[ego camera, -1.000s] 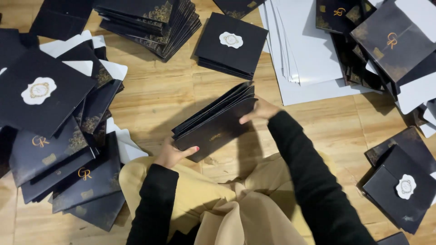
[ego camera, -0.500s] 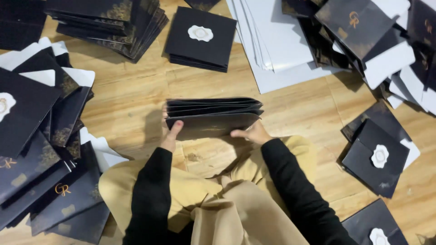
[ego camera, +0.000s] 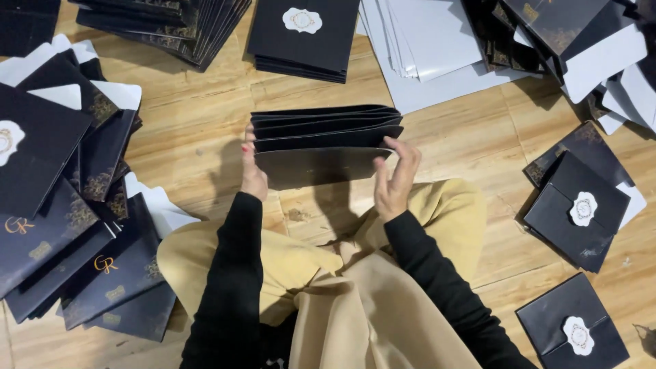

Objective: The person sits on the floor and assembles black invitation cards by inserting white inner sheets into the dark covers. They handle the cards by hand, opening the covers, placing the inserts, and stacking the finished items.

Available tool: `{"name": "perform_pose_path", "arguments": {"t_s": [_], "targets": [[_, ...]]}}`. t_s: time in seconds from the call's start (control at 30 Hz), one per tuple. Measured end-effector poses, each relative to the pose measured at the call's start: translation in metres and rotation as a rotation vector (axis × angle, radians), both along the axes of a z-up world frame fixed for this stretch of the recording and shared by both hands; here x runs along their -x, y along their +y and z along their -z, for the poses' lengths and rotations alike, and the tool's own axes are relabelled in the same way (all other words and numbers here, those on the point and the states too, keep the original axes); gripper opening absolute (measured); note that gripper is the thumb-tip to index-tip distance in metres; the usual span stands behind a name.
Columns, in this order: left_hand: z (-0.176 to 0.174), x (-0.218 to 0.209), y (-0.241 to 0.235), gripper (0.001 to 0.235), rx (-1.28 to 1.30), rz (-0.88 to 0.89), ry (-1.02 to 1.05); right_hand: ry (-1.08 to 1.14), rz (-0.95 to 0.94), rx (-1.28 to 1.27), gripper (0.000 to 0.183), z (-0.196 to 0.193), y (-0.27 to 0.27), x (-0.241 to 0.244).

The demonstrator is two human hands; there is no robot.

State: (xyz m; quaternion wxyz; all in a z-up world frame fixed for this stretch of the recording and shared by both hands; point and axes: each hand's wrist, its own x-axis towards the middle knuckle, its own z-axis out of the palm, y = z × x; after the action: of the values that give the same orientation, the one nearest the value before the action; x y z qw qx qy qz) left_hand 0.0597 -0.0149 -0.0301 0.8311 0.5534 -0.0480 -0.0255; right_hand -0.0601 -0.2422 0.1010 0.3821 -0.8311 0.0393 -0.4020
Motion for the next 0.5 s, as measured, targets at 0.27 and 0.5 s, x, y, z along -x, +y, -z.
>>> {"name": "perform_pose_path", "arguments": {"t_s": [0.27,0.5], "targets": [[-0.044,0.008,-0.018,0.068,-0.069,0.015,0.028,-0.021,-0.057,-0.206,0.039,0.009,-0.018,-0.008],[-0.07,0.002,-0.015,0.068,-0.174,0.084,0.207,0.049,0.125,0.635,0.053,0.004,0.0,0.003]]}}
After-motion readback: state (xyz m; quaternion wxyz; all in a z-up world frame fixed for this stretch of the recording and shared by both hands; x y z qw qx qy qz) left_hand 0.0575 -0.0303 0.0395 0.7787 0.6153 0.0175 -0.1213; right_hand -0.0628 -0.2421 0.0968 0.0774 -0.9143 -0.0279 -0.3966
